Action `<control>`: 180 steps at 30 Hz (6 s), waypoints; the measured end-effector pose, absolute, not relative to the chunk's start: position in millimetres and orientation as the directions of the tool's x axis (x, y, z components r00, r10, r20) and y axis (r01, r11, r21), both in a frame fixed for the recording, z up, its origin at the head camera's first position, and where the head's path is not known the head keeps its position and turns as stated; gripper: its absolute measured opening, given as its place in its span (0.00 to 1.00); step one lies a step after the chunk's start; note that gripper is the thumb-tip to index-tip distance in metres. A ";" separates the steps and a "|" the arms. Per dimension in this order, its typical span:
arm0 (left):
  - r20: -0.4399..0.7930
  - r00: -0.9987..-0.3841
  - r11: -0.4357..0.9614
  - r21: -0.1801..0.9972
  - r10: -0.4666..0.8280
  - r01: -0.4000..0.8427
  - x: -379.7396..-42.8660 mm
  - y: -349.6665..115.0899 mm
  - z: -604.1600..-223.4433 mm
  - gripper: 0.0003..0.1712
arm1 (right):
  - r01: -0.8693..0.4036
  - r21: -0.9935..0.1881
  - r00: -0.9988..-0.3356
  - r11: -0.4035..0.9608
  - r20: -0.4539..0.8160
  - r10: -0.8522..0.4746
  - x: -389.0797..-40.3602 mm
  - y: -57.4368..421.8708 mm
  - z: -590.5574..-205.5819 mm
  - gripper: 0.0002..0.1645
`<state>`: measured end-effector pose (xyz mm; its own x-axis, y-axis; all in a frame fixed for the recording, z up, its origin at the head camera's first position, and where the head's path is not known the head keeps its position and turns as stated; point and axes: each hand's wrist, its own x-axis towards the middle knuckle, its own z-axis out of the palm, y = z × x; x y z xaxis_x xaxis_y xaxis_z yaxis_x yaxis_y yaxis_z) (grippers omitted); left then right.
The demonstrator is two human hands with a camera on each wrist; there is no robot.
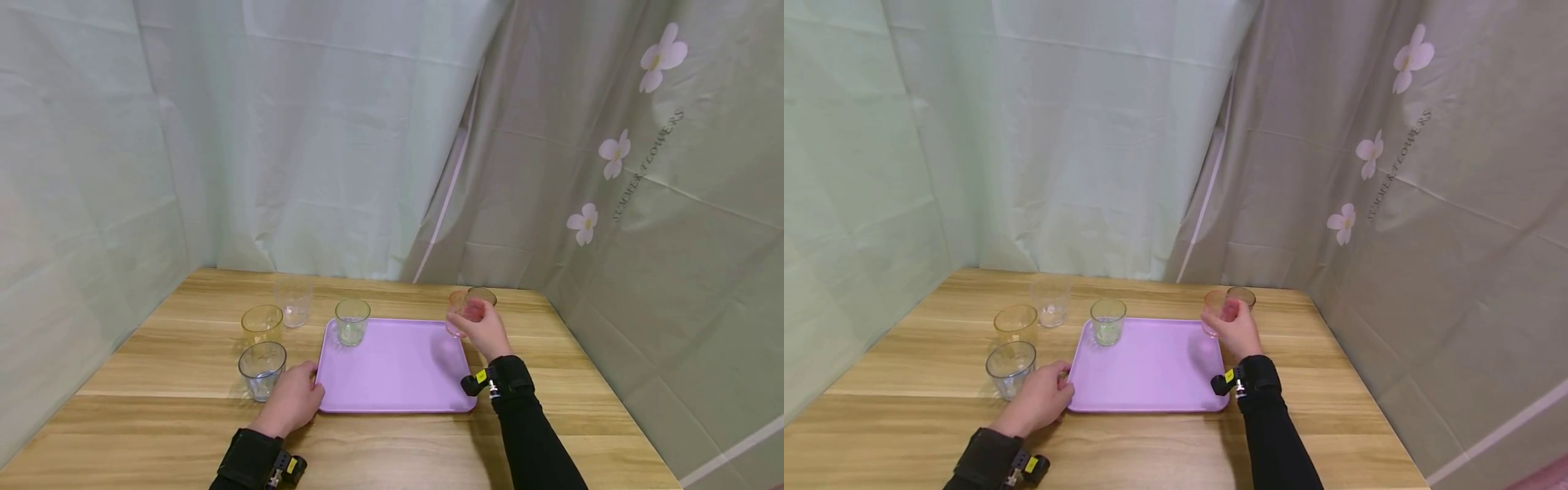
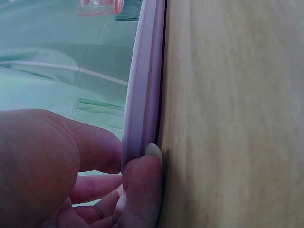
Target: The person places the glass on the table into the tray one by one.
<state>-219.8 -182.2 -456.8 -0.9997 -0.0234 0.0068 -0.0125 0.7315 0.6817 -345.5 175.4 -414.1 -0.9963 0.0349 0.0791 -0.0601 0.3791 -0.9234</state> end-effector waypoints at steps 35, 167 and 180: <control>0.047 -0.999 0.730 0.683 -0.024 0.015 -218.2 -182.3 -457.7 0.23 | -0.086 -0.929 -0.996 0.359 0.073 -0.048 -348.4 140.8 -429.6 0.49; 0.024 -0.999 0.736 0.677 -0.037 -0.011 -219.2 -181.6 -455.8 0.25 | -0.148 -0.942 -0.986 0.302 0.116 -0.123 -356.0 73.8 -423.4 0.56; 0.025 -0.999 0.745 0.667 -0.035 -0.010 -220.2 -182.2 -457.1 0.24 | -0.161 -0.929 -0.986 0.334 0.136 -0.096 -358.2 83.3 -413.5 0.56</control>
<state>-220.2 -182.2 -457.1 -0.9990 -0.0355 0.0253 -0.0096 0.7454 0.6666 -358.2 83.3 -413.5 -0.9860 -0.0962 0.1360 -0.1607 0.3337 -0.9289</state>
